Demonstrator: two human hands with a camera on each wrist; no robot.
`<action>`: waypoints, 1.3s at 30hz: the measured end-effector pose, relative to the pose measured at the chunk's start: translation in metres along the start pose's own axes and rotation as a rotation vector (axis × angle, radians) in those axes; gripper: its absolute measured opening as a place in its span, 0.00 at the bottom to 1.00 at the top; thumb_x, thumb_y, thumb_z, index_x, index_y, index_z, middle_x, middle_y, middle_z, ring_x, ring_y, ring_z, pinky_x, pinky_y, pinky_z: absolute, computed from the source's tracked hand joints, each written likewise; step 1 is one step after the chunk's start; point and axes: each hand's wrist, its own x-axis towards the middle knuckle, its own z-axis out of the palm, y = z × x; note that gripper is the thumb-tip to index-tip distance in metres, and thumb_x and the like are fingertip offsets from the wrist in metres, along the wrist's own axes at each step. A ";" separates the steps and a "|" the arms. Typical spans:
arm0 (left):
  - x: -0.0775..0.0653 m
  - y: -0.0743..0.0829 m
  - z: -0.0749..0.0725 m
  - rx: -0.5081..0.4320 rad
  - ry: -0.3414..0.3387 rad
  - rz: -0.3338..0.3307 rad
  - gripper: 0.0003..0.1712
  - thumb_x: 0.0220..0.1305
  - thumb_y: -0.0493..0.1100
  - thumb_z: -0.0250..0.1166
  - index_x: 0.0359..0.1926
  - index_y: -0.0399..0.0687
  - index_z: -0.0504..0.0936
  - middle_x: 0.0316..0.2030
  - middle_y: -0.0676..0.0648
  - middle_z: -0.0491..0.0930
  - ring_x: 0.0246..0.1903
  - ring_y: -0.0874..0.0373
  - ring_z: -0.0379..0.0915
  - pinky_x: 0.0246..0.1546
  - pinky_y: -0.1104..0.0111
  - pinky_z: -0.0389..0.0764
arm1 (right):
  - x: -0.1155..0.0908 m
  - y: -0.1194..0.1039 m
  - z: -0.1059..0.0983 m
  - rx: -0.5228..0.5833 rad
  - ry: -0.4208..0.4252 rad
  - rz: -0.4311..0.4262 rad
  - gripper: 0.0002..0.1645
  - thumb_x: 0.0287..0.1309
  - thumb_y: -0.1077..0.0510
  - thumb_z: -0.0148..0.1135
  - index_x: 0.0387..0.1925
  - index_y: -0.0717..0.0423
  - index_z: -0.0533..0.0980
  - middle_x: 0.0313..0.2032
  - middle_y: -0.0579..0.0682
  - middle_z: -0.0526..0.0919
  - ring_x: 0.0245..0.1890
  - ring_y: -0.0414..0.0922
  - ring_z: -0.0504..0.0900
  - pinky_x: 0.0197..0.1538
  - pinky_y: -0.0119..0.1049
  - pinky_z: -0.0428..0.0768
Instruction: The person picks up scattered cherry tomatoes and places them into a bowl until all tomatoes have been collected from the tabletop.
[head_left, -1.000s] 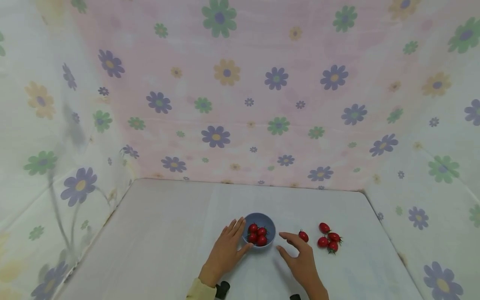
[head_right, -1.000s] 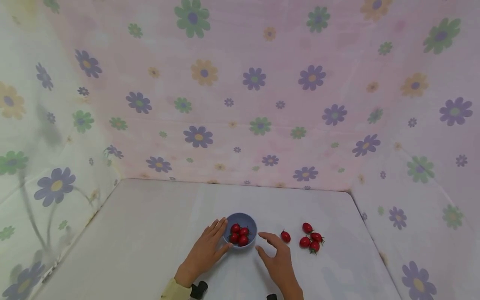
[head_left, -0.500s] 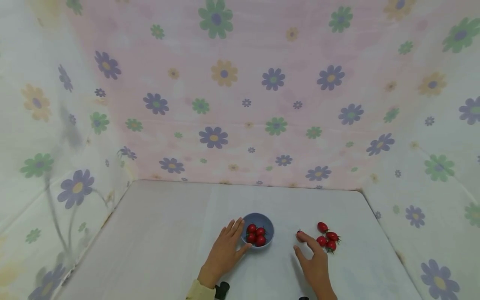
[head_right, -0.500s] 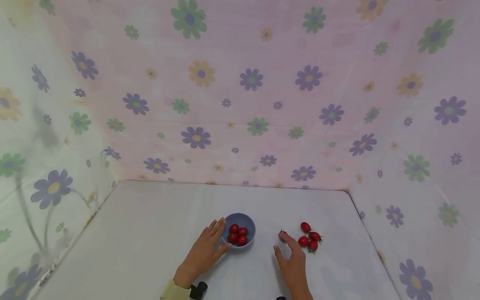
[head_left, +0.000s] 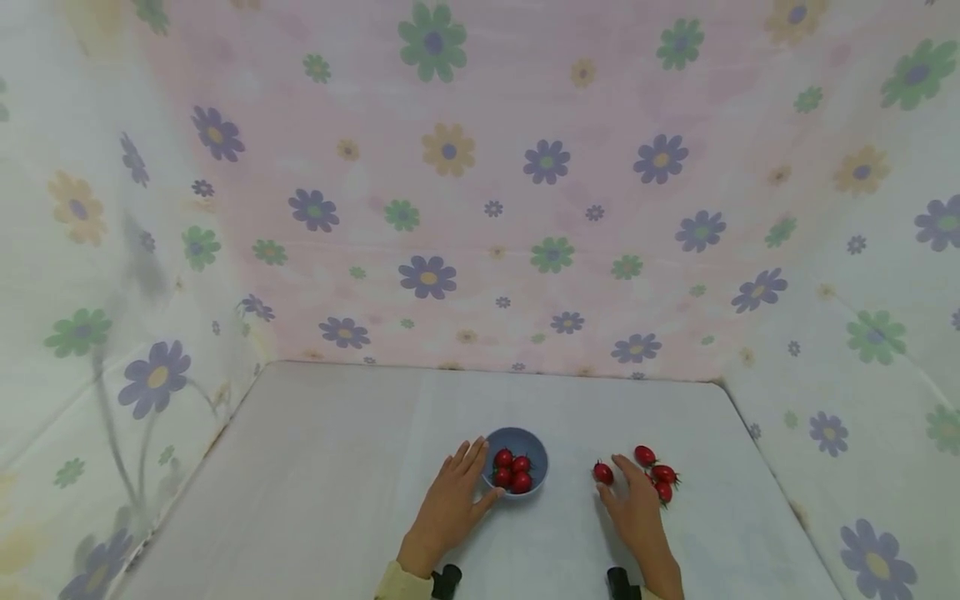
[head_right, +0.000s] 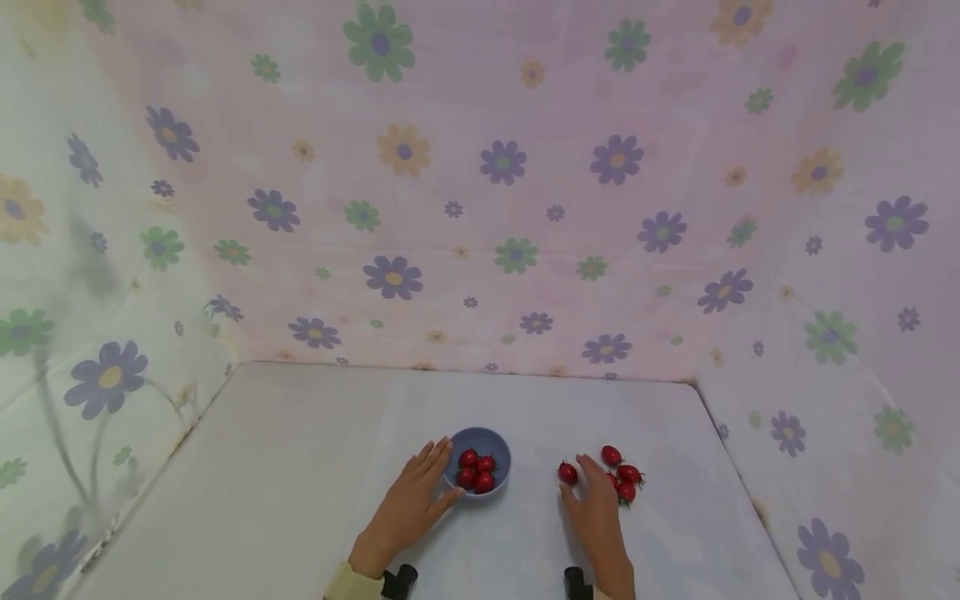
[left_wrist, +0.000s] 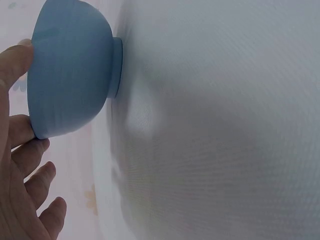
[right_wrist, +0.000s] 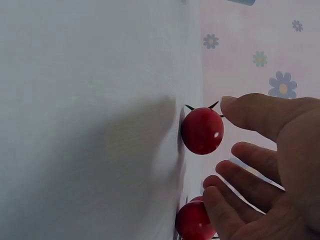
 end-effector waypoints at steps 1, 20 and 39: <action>0.000 0.000 0.000 -0.005 -0.002 -0.002 0.44 0.74 0.63 0.56 0.76 0.38 0.62 0.77 0.41 0.60 0.76 0.41 0.54 0.73 0.44 0.61 | 0.001 0.000 0.000 -0.014 -0.008 0.000 0.35 0.62 0.63 0.69 0.68 0.67 0.68 0.68 0.68 0.70 0.71 0.65 0.67 0.69 0.62 0.68; -0.001 0.001 0.001 0.001 -0.004 -0.004 0.44 0.74 0.64 0.55 0.77 0.38 0.61 0.77 0.41 0.60 0.76 0.41 0.54 0.73 0.44 0.61 | 0.014 -0.005 0.006 0.022 -0.037 0.005 0.24 0.60 0.67 0.70 0.58 0.68 0.78 0.55 0.65 0.83 0.54 0.59 0.81 0.59 0.56 0.81; 0.000 0.001 0.003 0.025 0.000 -0.018 0.45 0.74 0.66 0.53 0.77 0.38 0.61 0.77 0.41 0.60 0.77 0.41 0.53 0.73 0.44 0.62 | 0.012 0.003 0.009 0.035 -0.025 -0.050 0.25 0.55 0.71 0.72 0.56 0.68 0.80 0.53 0.64 0.84 0.53 0.59 0.83 0.56 0.53 0.84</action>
